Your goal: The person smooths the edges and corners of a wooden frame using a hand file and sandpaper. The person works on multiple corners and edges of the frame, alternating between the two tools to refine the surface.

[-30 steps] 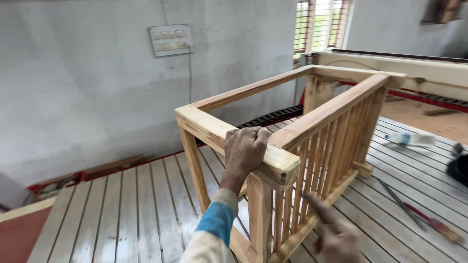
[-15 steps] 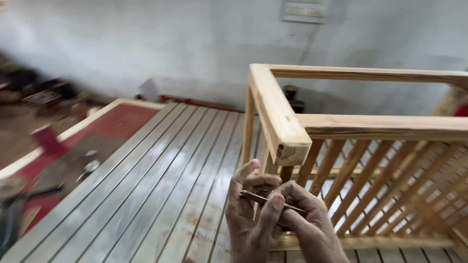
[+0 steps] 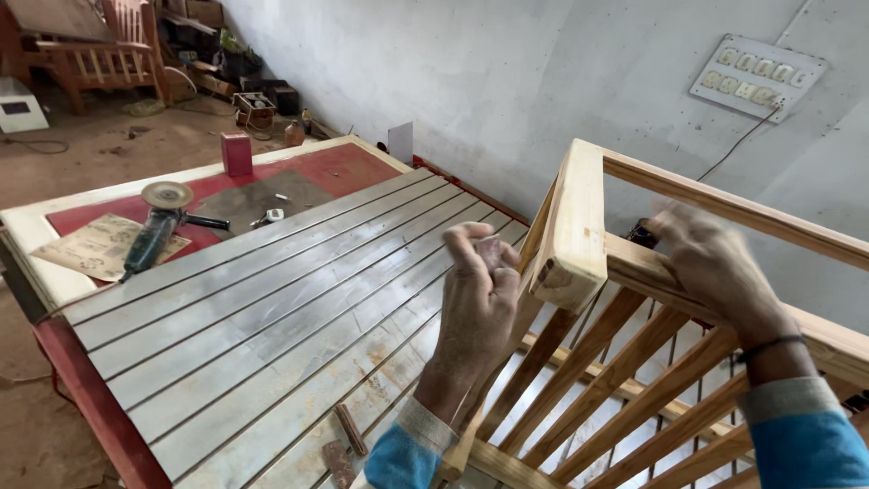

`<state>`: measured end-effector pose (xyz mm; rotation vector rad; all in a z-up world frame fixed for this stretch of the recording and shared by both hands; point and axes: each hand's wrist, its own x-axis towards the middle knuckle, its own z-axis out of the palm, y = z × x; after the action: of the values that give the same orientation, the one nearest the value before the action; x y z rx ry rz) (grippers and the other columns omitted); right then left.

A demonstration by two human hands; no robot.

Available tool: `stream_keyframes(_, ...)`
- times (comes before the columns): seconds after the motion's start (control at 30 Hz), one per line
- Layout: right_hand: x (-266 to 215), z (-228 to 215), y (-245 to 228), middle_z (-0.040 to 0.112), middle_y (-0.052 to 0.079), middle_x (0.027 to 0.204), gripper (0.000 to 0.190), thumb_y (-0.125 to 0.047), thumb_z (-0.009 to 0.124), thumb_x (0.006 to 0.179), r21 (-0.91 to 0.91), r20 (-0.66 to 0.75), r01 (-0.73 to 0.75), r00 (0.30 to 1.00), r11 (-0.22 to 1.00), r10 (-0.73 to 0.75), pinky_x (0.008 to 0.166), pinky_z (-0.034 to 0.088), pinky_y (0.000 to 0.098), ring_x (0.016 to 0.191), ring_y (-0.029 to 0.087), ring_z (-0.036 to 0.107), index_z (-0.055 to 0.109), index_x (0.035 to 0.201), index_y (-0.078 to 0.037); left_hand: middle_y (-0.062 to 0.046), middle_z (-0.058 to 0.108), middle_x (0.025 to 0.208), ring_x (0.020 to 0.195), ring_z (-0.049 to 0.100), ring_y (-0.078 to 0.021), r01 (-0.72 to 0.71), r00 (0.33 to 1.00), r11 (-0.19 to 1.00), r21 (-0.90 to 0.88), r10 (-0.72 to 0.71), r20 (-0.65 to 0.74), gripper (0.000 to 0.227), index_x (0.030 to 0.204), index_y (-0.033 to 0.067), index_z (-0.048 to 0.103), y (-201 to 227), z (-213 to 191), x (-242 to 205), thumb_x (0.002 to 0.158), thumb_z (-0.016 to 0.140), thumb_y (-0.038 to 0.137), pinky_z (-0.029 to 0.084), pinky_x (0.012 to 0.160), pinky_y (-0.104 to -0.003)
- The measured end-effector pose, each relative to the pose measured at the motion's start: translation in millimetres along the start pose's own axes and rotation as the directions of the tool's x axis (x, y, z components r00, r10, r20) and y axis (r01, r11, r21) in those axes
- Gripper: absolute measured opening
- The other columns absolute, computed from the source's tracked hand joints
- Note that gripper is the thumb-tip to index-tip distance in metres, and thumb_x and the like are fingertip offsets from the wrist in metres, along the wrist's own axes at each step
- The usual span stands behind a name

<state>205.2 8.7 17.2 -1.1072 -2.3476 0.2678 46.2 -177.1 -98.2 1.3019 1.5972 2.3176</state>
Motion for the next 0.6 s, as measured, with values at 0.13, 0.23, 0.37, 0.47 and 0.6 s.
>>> stream_keyframes(0.13, 9, 4, 5, 0.078, 0.013, 0.119, 0.050, -0.049, 0.048, 0.103, 0.069, 0.249, -0.053, 0.968, 0.996, 0.034, 0.101, 0.050, 0.0405, 0.112, 0.028, 0.069, 0.075, 0.126, -0.014, -0.013, 0.075, 0.101, 0.083, 0.077, -0.0179, -0.016, 0.996, 0.991, 0.133, 0.004, 0.088, 0.024, 0.122, -0.0021, 0.063, -8, 5, -3, 0.103, 0.050, 0.006, 0.066, 0.068, -0.027)
stream_keyframes(0.23, 8, 3, 0, 0.080, 0.014, 0.116, 0.045, -0.042, 0.054, 0.101, 0.063, 0.247, -0.134, 0.962, 0.989, 0.115, 0.100, 0.052, 0.0418, 0.109, 0.028, 0.072, 0.077, 0.124, -0.012, -0.014, 0.073, 0.108, 0.089, 0.076, -0.0200, -0.245, 0.967, 0.949, 0.198, 0.253, -0.014, 0.029, 0.128, -0.0037, 0.069, -16, 9, -7, 0.107, 0.054, 0.009, 0.065, 0.076, -0.031)
stream_keyframes(0.37, 14, 10, 4, 0.079, 0.013, 0.115, 0.040, -0.040, 0.059, 0.100, 0.029, 0.168, -0.117, 0.980, 0.993, 0.110, 0.098, 0.053, 0.0407, 0.106, 0.026, 0.072, 0.077, 0.124, -0.012, -0.012, 0.065, 0.102, 0.088, 0.068, -0.0209, -0.099, 0.995, 0.994, 0.055, 0.100, -0.007, 0.037, 0.138, -0.0041, 0.061, -16, 21, -13, 0.106, 0.053, 0.013, 0.064, 0.071, -0.034)
stream_keyframes(0.47, 13, 10, 13, 0.079, 0.012, 0.113, 0.037, -0.035, 0.061, 0.099, 0.067, 0.126, -0.075, 0.990, 0.995, 0.066, 0.096, 0.054, 0.0397, 0.103, 0.025, 0.073, 0.076, 0.122, -0.012, -0.014, 0.059, 0.103, 0.092, 0.063, -0.0219, -0.165, 0.986, 0.980, 0.107, 0.168, -0.023, 0.041, 0.144, -0.0064, 0.056, -12, 27, -30, 0.108, 0.048, 0.012, 0.061, 0.079, -0.035)
stream_keyframes(0.6, 7, 8, 10, 0.080, 0.014, 0.109, 0.034, -0.033, 0.061, 0.100, 0.050, 0.107, -0.107, 0.989, 0.993, 0.101, 0.094, 0.055, 0.0407, 0.100, 0.026, 0.074, 0.078, 0.121, -0.011, -0.015, 0.054, 0.114, 0.095, 0.062, -0.0211, -0.093, 0.996, 0.993, 0.071, 0.094, -0.007, 0.048, 0.149, -0.0015, 0.052, -2, 31, -40, 0.105, 0.044, 0.014, 0.060, 0.080, -0.031)
